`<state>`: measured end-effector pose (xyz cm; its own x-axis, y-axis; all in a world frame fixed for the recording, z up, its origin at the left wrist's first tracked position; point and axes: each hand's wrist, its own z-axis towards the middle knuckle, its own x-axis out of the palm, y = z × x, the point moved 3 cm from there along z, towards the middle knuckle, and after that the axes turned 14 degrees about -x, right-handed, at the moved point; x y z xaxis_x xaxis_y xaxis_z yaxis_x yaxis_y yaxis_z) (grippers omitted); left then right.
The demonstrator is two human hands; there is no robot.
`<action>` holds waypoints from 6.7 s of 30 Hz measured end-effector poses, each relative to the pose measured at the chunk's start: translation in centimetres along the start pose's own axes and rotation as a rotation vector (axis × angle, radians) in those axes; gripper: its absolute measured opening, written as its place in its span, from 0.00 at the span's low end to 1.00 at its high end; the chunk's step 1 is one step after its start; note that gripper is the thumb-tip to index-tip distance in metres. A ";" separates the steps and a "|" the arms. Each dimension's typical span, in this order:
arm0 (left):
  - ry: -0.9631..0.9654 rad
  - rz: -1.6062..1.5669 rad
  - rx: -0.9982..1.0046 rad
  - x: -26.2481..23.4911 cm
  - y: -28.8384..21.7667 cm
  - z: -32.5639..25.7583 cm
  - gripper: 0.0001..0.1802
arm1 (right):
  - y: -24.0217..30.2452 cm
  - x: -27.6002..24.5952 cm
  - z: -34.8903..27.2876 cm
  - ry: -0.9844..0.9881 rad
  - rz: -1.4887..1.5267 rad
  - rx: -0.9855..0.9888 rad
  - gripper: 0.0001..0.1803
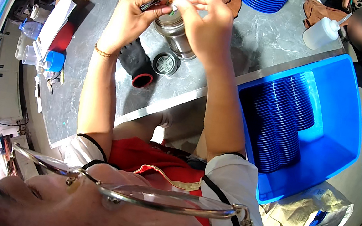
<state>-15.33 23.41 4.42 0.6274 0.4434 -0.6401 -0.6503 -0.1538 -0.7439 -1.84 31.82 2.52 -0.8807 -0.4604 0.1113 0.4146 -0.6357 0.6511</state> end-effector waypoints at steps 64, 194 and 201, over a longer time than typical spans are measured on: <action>0.738 -1.096 -0.491 3.9 -5.7 -4.5 0.18 | 2.8 -2.4 0.2 -0.505 0.306 0.470 0.09; 0.550 -1.376 0.554 0.3 -14.4 -12.0 0.07 | 19.6 -2.0 -2.6 -0.148 0.383 -0.331 0.08; 0.462 -1.463 0.386 1.5 -15.2 -12.2 0.09 | 19.5 -3.0 -2.4 -0.030 0.237 -0.348 0.09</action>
<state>0.69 15.64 12.42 0.8077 -0.3067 0.5035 0.5895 0.4044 -0.6993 9.46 19.29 13.08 -0.7557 -0.6041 0.2530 0.6548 -0.6878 0.3134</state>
